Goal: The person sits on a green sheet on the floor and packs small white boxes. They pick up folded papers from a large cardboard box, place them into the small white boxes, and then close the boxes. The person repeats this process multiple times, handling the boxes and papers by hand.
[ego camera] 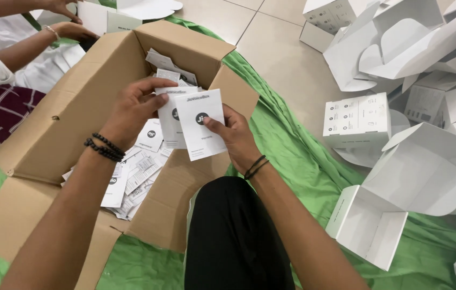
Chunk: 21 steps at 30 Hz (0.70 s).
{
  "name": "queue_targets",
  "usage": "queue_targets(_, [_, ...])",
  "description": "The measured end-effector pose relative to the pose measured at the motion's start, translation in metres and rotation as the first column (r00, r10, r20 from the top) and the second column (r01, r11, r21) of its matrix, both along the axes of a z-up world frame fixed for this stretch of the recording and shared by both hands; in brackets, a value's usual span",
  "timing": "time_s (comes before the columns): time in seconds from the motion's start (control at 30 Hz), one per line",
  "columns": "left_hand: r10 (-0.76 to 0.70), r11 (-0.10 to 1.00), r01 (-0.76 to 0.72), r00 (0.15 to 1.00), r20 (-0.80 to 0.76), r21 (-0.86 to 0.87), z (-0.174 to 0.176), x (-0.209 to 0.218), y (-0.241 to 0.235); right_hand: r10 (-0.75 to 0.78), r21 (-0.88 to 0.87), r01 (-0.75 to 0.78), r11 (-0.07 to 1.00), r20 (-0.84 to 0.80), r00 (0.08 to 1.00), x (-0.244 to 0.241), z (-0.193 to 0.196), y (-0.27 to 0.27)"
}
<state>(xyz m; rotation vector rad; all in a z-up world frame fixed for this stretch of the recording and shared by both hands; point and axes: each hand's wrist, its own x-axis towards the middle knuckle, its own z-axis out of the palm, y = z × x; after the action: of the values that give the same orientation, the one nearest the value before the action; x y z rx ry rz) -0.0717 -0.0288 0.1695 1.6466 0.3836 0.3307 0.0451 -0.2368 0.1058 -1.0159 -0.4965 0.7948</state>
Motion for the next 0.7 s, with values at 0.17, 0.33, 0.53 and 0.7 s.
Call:
queue_targets(0.17, [0.267, 0.76, -0.184, 0.963, -0.042, 0.623, 0.003, 0.001, 0.013, -0.089, -0.07, 0.092, 0.993, 0.049, 0.995, -0.001, 0.004, 0.008])
queue_targets(0.33, [0.408, 0.405, 0.177, 0.843, -0.35, 0.897, -0.124, -0.043, 0.114, -0.112, -0.085, 0.111, 0.99, -0.005, 0.994, 0.004, -0.021, -0.003])
queue_targets(0.53, [0.435, 0.471, 0.525, 0.561, -0.704, 0.709, -0.186, -0.085, 0.127, -0.118, -0.147, 0.116, 0.982, -0.011, 0.993, 0.002, -0.034, -0.007])
queue_targets(0.7, [0.484, 0.369, 0.435, 0.664, -0.569, 0.821, -0.166, -0.083, 0.116, -0.078, -0.124, 0.08, 0.989, 0.022, 0.997, 0.002, -0.042, -0.003])
